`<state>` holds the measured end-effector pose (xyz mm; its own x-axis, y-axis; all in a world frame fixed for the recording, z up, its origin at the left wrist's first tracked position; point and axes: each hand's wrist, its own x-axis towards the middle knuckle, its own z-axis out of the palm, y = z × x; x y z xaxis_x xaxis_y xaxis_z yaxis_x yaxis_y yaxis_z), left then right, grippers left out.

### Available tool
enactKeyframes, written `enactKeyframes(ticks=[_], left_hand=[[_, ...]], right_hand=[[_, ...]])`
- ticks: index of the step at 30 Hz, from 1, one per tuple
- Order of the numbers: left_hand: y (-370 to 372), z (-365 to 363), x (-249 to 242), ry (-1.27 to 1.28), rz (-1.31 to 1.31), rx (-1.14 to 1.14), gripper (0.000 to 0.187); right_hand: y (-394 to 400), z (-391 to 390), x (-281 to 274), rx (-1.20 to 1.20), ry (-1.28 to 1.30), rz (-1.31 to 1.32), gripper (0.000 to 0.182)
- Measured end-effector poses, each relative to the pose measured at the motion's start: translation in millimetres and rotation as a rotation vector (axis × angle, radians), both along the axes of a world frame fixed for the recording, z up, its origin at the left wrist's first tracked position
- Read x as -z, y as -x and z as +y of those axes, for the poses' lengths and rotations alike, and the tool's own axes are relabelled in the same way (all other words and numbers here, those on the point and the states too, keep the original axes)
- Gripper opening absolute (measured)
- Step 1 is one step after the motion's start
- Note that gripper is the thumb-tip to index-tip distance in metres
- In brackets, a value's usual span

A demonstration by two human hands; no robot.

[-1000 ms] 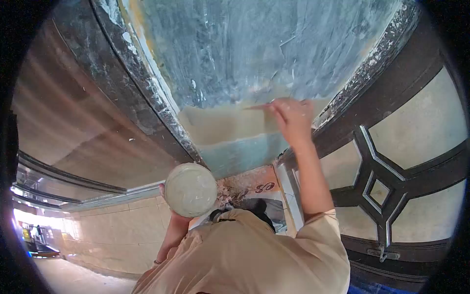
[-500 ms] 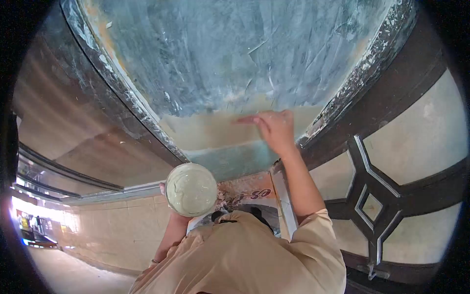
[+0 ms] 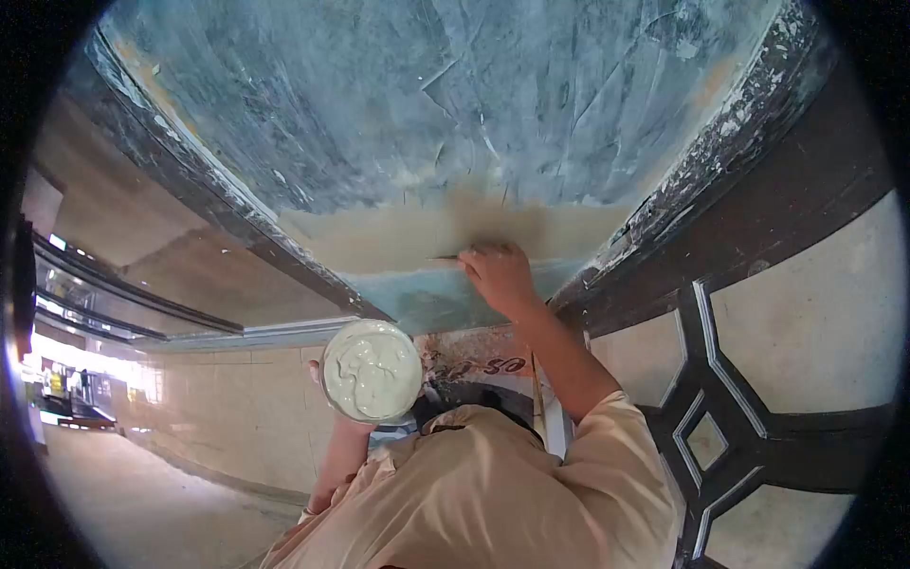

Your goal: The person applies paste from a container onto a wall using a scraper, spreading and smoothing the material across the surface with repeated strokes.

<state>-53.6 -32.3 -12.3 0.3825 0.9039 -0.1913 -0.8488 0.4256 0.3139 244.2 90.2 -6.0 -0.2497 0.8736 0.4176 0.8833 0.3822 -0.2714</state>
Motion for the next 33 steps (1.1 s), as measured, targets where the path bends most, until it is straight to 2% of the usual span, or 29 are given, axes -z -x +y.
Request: enactKeyframes(ticks=[2, 3, 4, 5, 7, 8, 9, 11, 13, 15, 17, 18, 19, 21, 22, 24, 26, 27, 28, 29, 31, 33], left_hand=[[-12.2, -7.9, -11.0, -0.05, -0.004, 0.045, 0.107], [-18.4, -5.8, -14.5, -0.051, -0.006, 0.035, 0.107], [-23.7, -5.4, -16.4, -0.083, -0.111, 0.065, 0.107], [-28.4, -7.0, -18.5, -0.115, -0.215, 0.094, 0.108], [-37.0, -11.6, -20.1, -0.103, -0.234, 0.077, 0.109], [-38.8, -13.2, -16.2, -0.066, -0.212, 0.041, 0.109], [-41.2, -15.0, -13.7, -0.027, -0.19, 0.007, 0.109], [-48.6, -17.8, -17.6, -0.067, -0.171, -0.002, 0.109], [-52.4, -20.7, -16.1, -0.07, -0.163, 0.026, 0.108], [-55.8, -25.8, -6.9, -0.111, -0.181, 0.027, 0.105], [-59.2, -29.6, -2.6, 0.053, -0.079, -0.124, 0.106], [-59.3, -31.3, 0.7, 0.043, 0.013, -0.14, 0.105], [-59.6, -33.1, 0.2, 0.052, 0.019, -0.141, 0.105], [-60.9, -31.8, -3.6, -0.14, -0.071, -0.006, 0.103], [-64.3, -31.4, -6.9, -0.102, -0.093, -0.061, 0.103], [-63.5, -30.0, -5.0, -0.082, -0.046, -0.08, 0.103], [-61.5, -27.4, -6.5, -0.061, 0.0, -0.094, 0.104], [-60.9, -24.8, -10.7, -0.114, -0.058, -0.045, 0.103], [-59.8, -23.0, -14.3, -0.167, -0.116, 0.004, 0.103], [-58.4, -22.7, -16.7, -0.167, -0.115, 0.01, 0.103], [-54.5, -22.7, -21.4, -0.057, -0.308, 0.024, 0.106], [-48.1, -18.8, -24.3, -0.135, -0.312, 0.04, 0.105]], right_hand=[[-3.9, 8.0, -39.4, 0.093, -0.262, 0.039, 0.017], [-8.1, 6.1, -78.3, 0.111, -0.369, 0.091, 0.017], [-11.1, 0.6, -116.2, 0.125, -0.473, 0.144, 0.017], [-13.5, -6.4, -136.9, 0.11, -0.469, 0.145, 0.017], [-22.5, -18.2, -159.1, 0.06, -0.496, 0.5, 0.014], [-30.5, -18.1, -149.9, 0.013, -0.456, 0.389, 0.011], [-29.1, -19.4, -136.9, 0.004, -0.455, 0.388, 0.011], [-20.1, -23.9, -99.3, -0.198, -0.247, 0.189, 0.009], [-16.7, -14.7, -31.5, -0.211, -0.13, 0.127, 0.009], [-18.7, -0.4, 12.2, -0.175, -0.139, 0.119, 0.011], [-18.3, 10.7, 13.2, -0.141, -0.147, 0.119, 0.013], [-18.6, 15.8, -5.1, -0.084, -0.18, 0.083, 0.015], [-19.8, 18.1, -26.7, -0.024, -0.209, 0.045, 0.017], [-22.0, 14.5, -94.0, 0.043, -0.269, 0.144, 0.018], [-24.8, 6.7, -119.6, 0.046, -0.267, 0.145, 0.018], [-31.4, -5.9, -150.7, 0.008, -0.381, 0.525, 0.016], [-37.2, -16.3, -146.9, -0.048, -0.349, 0.509, 0.016], [-38.6, -23.2, -143.2, -0.106, -0.317, 0.492, 0.016], [-37.1, -26.4, -117.6, -0.07, -0.138, 0.461, 0.012], [-34.4, -25.6, -88.2, -0.064, -0.14, 0.462, 0.012], [-26.6, -20.9, -32.2, -0.17, -0.079, 0.128, 0.015], [-16.5, -9.1, 5.0, -0.131, -0.101, 0.074, 0.014]])
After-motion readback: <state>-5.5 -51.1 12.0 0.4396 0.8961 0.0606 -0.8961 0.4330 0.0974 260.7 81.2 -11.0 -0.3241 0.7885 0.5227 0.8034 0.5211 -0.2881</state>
